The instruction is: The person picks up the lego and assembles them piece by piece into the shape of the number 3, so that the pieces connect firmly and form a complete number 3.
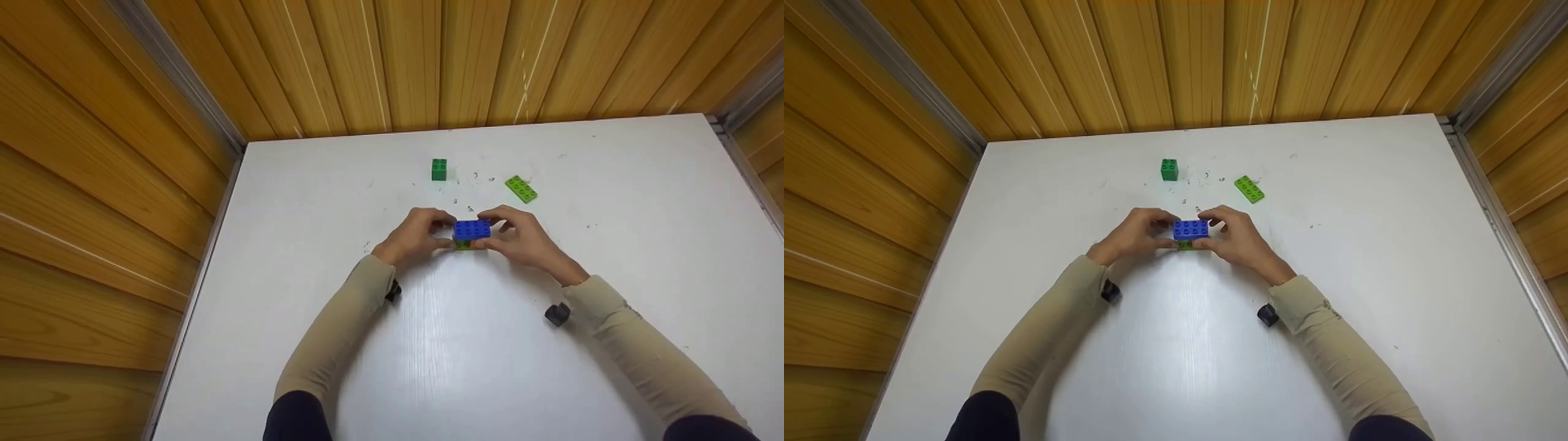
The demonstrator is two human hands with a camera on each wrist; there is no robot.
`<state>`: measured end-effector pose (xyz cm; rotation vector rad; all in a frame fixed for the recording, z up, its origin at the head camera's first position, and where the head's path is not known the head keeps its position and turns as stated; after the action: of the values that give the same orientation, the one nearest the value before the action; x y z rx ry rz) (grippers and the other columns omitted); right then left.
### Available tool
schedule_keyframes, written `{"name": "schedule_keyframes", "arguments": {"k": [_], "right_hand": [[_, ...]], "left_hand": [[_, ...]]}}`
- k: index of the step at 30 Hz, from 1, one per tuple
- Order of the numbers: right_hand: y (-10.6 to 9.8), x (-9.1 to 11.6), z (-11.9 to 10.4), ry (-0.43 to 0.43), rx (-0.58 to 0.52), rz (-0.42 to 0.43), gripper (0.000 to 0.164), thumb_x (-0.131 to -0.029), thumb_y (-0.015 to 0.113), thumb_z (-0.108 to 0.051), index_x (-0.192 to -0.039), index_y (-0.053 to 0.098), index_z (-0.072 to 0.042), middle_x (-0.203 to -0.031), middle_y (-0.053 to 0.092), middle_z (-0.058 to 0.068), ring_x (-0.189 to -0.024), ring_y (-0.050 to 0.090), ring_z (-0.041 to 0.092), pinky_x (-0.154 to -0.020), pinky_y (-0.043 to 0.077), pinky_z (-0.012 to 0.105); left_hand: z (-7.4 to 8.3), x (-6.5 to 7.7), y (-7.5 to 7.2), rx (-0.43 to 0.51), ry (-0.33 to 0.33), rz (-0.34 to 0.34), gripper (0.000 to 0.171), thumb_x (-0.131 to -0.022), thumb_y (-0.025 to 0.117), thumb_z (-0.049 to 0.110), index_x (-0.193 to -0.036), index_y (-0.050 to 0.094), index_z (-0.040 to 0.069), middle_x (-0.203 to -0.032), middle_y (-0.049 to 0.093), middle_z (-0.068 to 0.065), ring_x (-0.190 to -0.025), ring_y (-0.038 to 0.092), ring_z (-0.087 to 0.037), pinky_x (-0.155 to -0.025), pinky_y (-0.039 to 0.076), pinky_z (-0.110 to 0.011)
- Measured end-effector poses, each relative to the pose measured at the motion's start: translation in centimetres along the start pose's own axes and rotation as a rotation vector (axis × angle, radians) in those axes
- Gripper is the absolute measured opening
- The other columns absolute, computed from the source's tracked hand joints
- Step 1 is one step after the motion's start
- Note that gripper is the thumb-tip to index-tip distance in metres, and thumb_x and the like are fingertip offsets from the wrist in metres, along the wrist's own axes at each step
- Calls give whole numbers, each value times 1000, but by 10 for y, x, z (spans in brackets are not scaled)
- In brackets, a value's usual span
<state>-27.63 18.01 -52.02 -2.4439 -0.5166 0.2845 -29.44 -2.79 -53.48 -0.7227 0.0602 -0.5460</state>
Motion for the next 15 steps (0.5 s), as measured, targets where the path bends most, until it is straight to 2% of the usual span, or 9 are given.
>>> {"name": "schedule_keyframes", "arguments": {"k": [4, 11, 15], "right_hand": [[-1, 1, 8, 34, -39, 26, 54, -89, 90, -23, -136, 71, -4, -132, 74, 12, -117, 68, 31, -96, 54, 47], [1, 3, 18, 115, -82, 38, 45, -92, 87, -31, -130, 77, -10, -123, 78, 10, -114, 69, 28, -98, 53, 40], [0, 2, 19, 118, -73, 40, 40, -94, 85, -30, -129, 78, -11, -121, 78, 9, -112, 68, 28, -98, 53, 41]], "left_hand": [[1, -4, -10, -17, 17, 13, 49, -95, 84, 20, -141, 70, 10, -136, 72, -3, -123, 65, -16, -113, 52, -32], [0, -11, -27, -1, -54, 66, 45, -100, 79, 29, -141, 70, 12, -139, 71, -4, -128, 63, -20, -114, 52, -38], [2, -16, -36, -8, -72, 90, 46, -101, 76, 31, -142, 69, 11, -142, 69, -5, -129, 62, -21, -114, 53, -38]]}}
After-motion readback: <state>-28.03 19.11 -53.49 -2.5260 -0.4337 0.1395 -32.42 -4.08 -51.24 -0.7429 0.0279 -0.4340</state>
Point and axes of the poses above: each hand's wrist, its own x-axis away from the middle knuckle, its own y-axis out of the palm, z = x × y, the point moved 6 cm from there along -x, towards the middle knuckle
